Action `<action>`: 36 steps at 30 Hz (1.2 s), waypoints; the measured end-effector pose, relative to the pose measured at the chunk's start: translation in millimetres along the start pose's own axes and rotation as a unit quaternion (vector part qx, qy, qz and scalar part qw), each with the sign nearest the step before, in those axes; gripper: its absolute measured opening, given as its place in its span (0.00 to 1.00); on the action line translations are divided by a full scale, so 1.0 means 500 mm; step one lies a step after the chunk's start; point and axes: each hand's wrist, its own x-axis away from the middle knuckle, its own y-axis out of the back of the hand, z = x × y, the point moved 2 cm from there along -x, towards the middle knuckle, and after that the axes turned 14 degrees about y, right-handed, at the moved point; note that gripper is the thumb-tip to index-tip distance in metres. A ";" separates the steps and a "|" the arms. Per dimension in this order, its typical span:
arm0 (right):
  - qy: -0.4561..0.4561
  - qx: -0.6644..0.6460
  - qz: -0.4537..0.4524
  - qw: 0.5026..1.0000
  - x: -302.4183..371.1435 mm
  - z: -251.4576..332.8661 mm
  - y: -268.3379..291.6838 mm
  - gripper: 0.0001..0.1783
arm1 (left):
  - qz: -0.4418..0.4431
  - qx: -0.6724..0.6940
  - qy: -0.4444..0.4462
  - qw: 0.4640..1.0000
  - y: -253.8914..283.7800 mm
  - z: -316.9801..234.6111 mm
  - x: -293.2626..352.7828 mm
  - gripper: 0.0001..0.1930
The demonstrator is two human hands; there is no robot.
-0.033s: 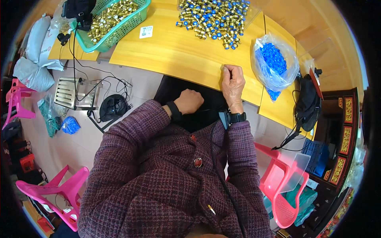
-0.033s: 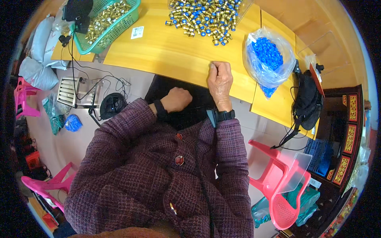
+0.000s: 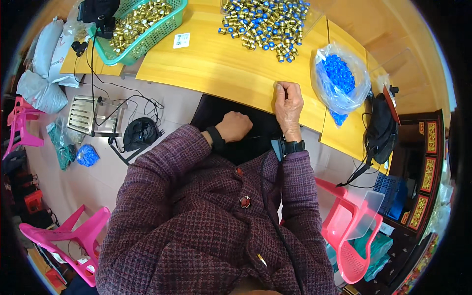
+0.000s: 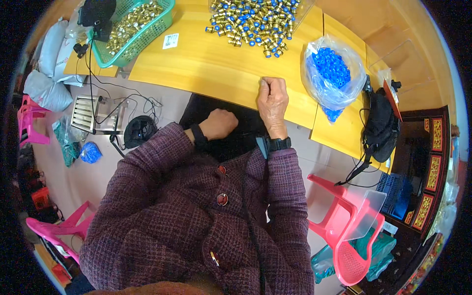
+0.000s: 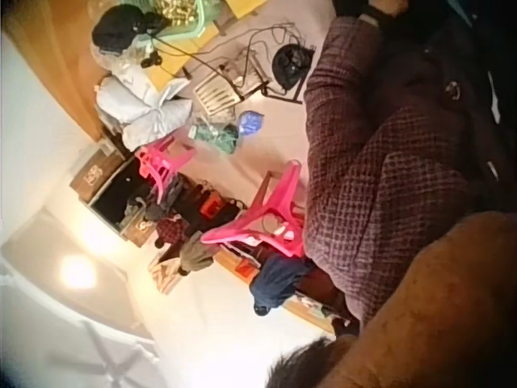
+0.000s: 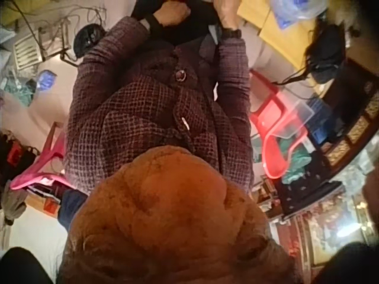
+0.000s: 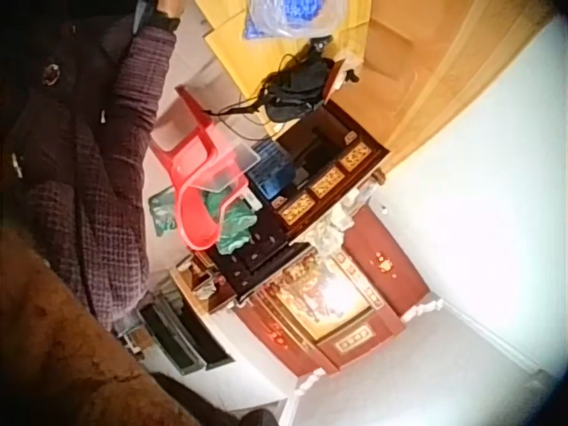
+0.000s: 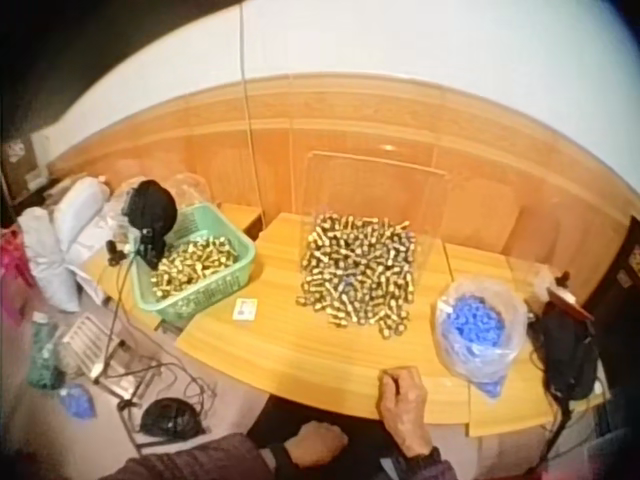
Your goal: Assembling small brass and blue plastic components by hand at a workstation.
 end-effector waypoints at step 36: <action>-0.227 -0.376 0.079 0.895 0.018 -0.002 -0.002 0.06 | 0.050 0.743 0.115 0.657 0.168 0.079 -0.038 0.13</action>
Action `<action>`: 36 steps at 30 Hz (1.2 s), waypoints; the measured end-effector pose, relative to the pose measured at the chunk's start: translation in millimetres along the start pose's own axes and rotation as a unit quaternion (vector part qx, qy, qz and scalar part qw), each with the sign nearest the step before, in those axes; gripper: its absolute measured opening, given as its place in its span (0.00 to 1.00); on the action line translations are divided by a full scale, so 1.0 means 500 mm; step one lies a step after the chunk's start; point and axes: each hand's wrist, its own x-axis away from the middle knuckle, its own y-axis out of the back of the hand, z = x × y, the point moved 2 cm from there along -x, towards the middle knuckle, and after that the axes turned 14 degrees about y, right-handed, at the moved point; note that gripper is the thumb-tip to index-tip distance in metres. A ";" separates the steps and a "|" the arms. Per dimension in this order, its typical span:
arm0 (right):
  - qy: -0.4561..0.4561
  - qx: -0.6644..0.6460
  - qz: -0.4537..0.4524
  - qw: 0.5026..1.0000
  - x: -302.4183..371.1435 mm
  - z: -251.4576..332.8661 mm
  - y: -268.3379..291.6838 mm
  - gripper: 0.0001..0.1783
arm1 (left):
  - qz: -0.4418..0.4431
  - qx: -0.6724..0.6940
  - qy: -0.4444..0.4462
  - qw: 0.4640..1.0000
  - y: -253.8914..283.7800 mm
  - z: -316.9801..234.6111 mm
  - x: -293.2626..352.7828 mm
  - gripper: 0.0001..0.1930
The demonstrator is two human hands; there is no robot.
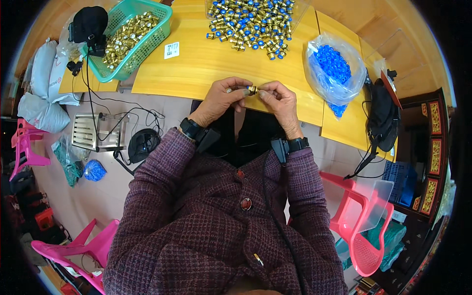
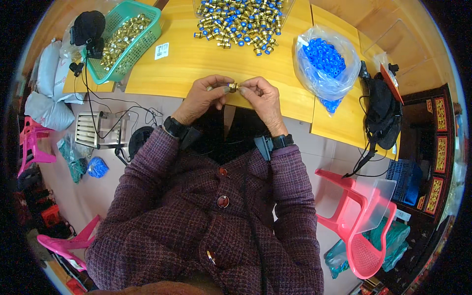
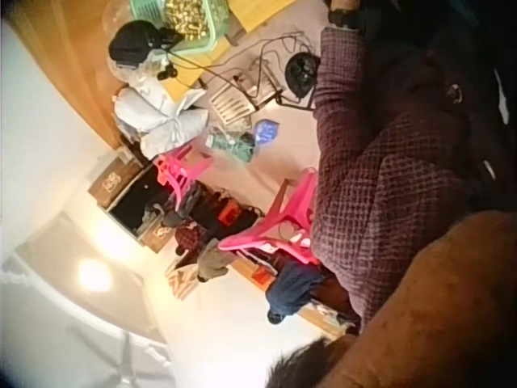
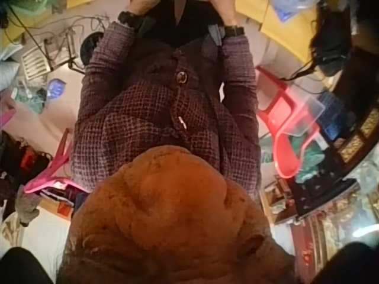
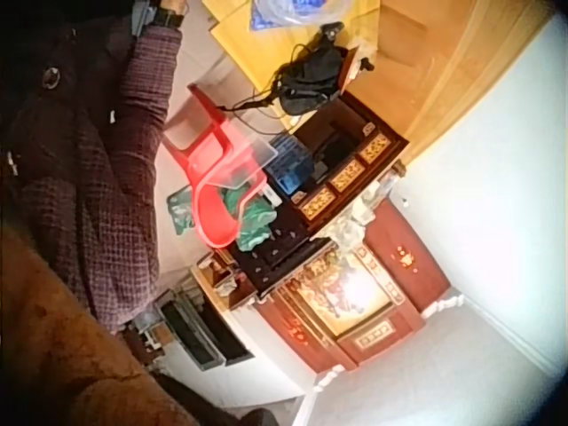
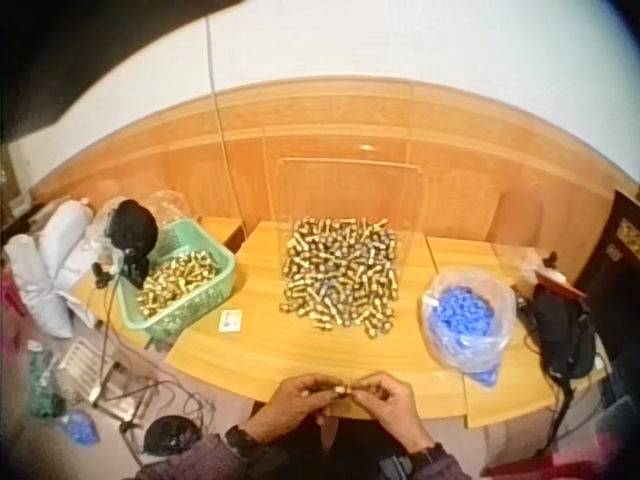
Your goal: Assembling small brass and blue plastic components by hand at a workstation.
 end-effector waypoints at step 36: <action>-0.007 -0.059 -0.008 0.998 -0.007 0.006 -0.010 0.12 | 0.047 0.100 -0.020 0.994 -0.010 0.013 -0.016 0.12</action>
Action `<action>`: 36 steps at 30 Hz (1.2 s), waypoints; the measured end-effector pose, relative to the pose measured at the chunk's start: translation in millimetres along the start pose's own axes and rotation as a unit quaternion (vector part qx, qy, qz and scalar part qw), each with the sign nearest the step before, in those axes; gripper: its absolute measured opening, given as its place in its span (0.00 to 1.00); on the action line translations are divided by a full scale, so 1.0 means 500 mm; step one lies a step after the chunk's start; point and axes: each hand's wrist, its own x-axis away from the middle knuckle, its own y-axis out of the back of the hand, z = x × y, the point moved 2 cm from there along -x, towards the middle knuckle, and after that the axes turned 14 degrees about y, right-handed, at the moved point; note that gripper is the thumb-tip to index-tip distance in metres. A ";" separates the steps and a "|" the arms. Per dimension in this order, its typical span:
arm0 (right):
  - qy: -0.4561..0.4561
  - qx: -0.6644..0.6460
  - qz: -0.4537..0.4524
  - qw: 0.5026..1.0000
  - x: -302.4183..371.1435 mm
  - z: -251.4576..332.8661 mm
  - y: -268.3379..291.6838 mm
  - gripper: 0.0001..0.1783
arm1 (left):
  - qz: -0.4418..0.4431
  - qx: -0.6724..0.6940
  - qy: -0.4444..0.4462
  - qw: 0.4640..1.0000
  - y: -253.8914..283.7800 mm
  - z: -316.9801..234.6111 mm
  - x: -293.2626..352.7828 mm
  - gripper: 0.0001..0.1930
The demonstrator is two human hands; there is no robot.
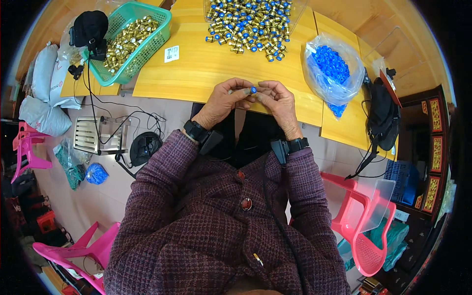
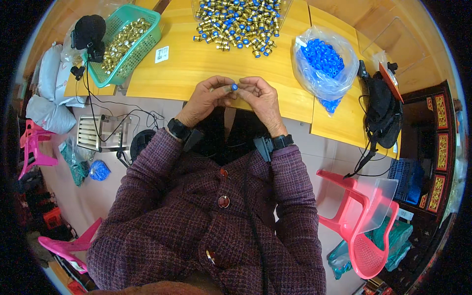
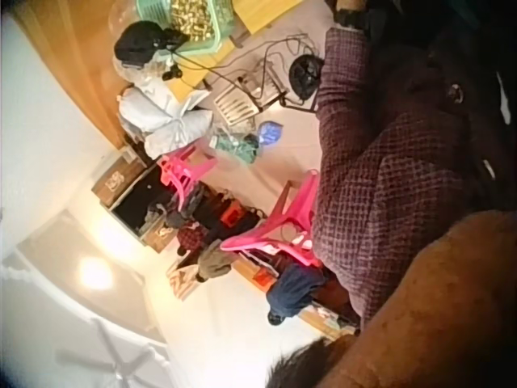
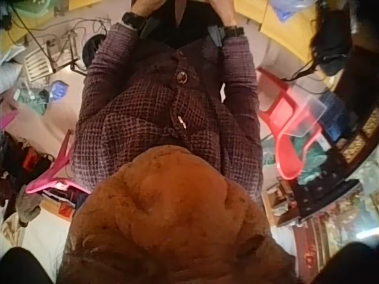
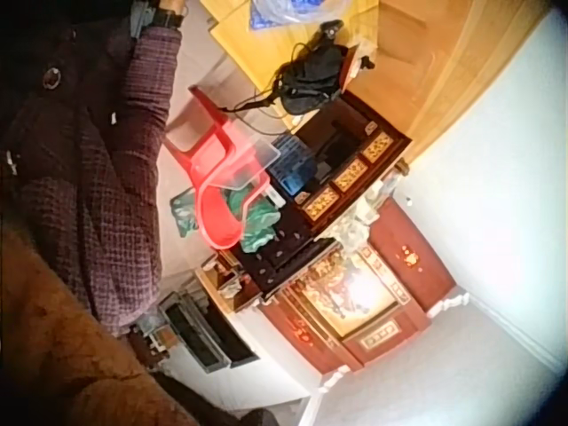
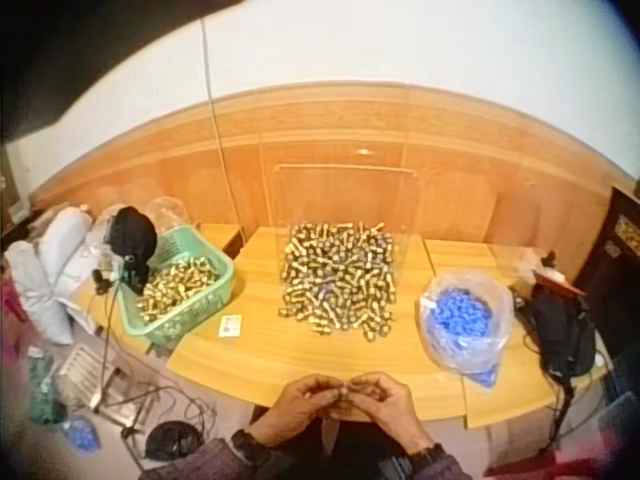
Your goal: Assembling small brass and blue plastic components by hand at a workstation.
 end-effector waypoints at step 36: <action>-0.037 0.055 0.081 0.994 0.002 0.006 -0.006 0.08 | -0.039 -0.154 0.016 0.987 -0.007 -0.002 -0.008 0.11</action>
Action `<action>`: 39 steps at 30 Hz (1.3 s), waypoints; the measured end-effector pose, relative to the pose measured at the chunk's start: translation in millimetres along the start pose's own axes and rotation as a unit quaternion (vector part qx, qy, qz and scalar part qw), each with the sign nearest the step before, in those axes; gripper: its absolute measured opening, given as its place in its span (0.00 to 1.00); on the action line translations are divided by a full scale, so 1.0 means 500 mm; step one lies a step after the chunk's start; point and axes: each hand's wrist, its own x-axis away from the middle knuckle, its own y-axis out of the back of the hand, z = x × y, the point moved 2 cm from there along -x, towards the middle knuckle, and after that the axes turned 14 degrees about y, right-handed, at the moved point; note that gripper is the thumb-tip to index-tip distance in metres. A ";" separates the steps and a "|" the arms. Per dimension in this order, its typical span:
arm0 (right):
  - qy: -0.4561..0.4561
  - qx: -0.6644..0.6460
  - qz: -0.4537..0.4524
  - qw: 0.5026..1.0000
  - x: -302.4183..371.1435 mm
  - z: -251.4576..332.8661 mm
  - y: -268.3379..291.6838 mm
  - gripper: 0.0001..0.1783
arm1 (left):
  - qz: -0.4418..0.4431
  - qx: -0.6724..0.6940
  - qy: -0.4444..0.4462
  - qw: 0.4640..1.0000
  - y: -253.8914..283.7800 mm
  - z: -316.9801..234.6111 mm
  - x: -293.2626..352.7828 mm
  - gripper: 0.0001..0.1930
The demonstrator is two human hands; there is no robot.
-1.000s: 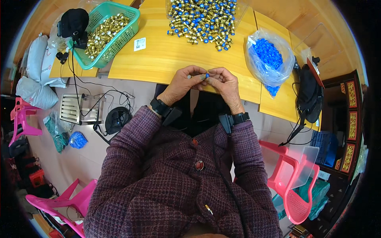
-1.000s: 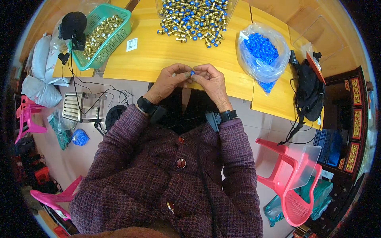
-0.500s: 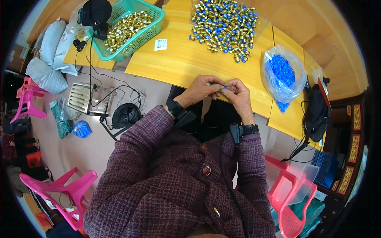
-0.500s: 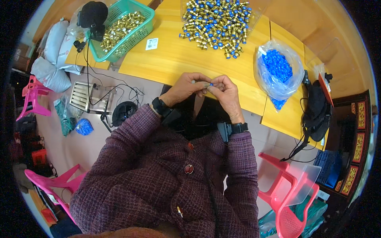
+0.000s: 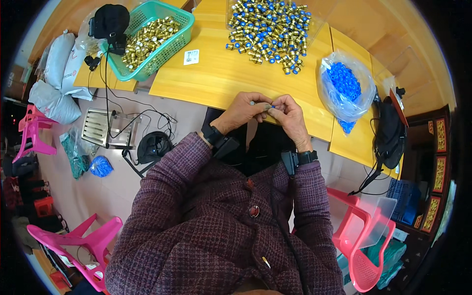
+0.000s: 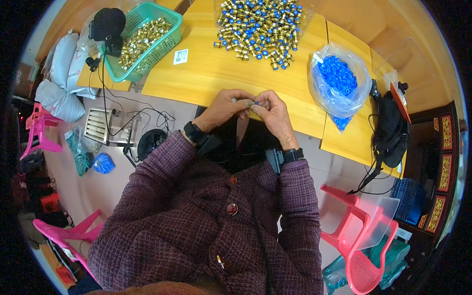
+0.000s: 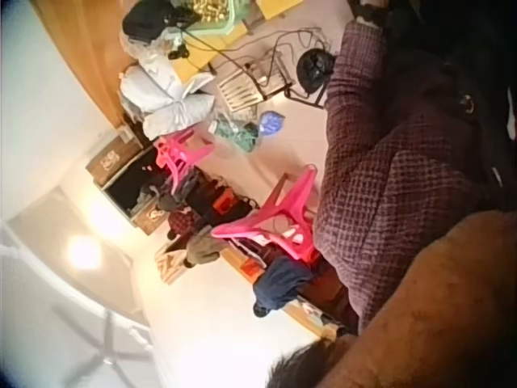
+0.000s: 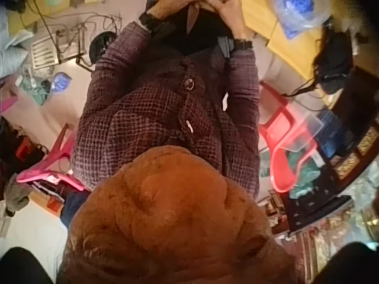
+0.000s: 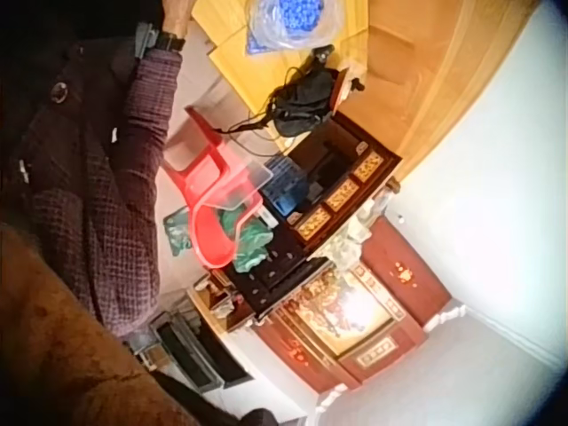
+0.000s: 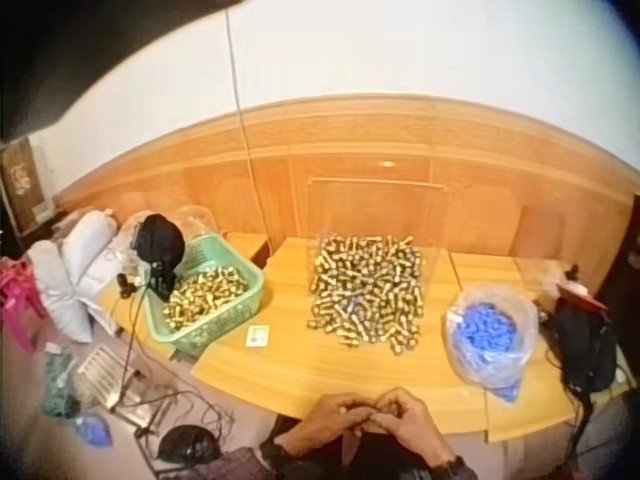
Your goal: Assembling small brass and blue plastic components by hand at a workstation.
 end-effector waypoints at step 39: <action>0.009 0.021 -0.054 0.998 -0.002 -0.011 0.003 0.05 | -0.490 -0.445 -0.300 0.687 0.274 -0.101 -0.146 0.16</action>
